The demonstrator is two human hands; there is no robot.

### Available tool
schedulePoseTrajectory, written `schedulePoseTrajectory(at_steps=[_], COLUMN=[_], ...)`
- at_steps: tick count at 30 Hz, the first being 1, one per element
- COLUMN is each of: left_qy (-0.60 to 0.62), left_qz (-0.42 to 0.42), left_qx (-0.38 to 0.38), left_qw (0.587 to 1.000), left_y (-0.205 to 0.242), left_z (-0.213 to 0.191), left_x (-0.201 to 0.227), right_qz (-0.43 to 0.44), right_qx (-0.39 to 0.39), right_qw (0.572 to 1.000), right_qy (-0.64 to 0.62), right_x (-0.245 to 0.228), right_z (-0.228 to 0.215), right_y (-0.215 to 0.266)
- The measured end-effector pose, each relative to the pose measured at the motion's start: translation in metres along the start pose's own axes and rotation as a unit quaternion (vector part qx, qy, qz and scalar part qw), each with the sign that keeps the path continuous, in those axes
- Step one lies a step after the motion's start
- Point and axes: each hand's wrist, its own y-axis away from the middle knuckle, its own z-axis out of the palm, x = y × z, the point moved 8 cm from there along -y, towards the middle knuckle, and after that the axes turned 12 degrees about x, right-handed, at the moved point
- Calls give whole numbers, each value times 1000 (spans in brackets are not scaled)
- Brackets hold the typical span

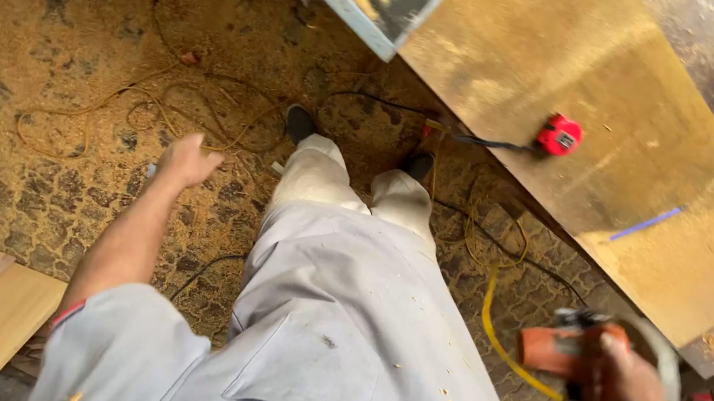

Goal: Cutting a wood board using a circular saw, measuring with a tape measure, and marking lines with a pencil and square.

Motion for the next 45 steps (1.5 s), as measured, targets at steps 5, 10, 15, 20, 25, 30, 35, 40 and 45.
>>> schedulePoseTrajectory(at_steps=[5,10,15,20,25,30,35,40,45], left_qy=[63,303,704,735,706,703,587,56,3], left_qz=[117,118,89,40,77,89,59,283,827], left_qx=[66,51,-127,-70,-73,-128,-125,59,242], left_qw=[989,944,693,673,701,694,798,956,508], left_y=[-55,-89,-145,-149,-153,-159,-130,-86,41], left_z=[-86,-145,-128,-150,-164,-159,-202,-248,-241], left_x=[71,158,241,233,235,235,228,255,336], right_qz=[22,142,144,171,179,95,78,98,32], right_qx=[-124,-151,-164,-137,-86,-57,35,73,45], right_qw=[946,888,839,871,890,912,956,929,899], right_qy=[-298,-411,-498,-439,-411,-395,-282,-348,-435], right_x=[34,74,50,65,29,-73,-106,-166,-239], right_z=[140,294,389,444,409,360,365,340,310], right_y=[54,52,56,32,76,150,175,228,262])
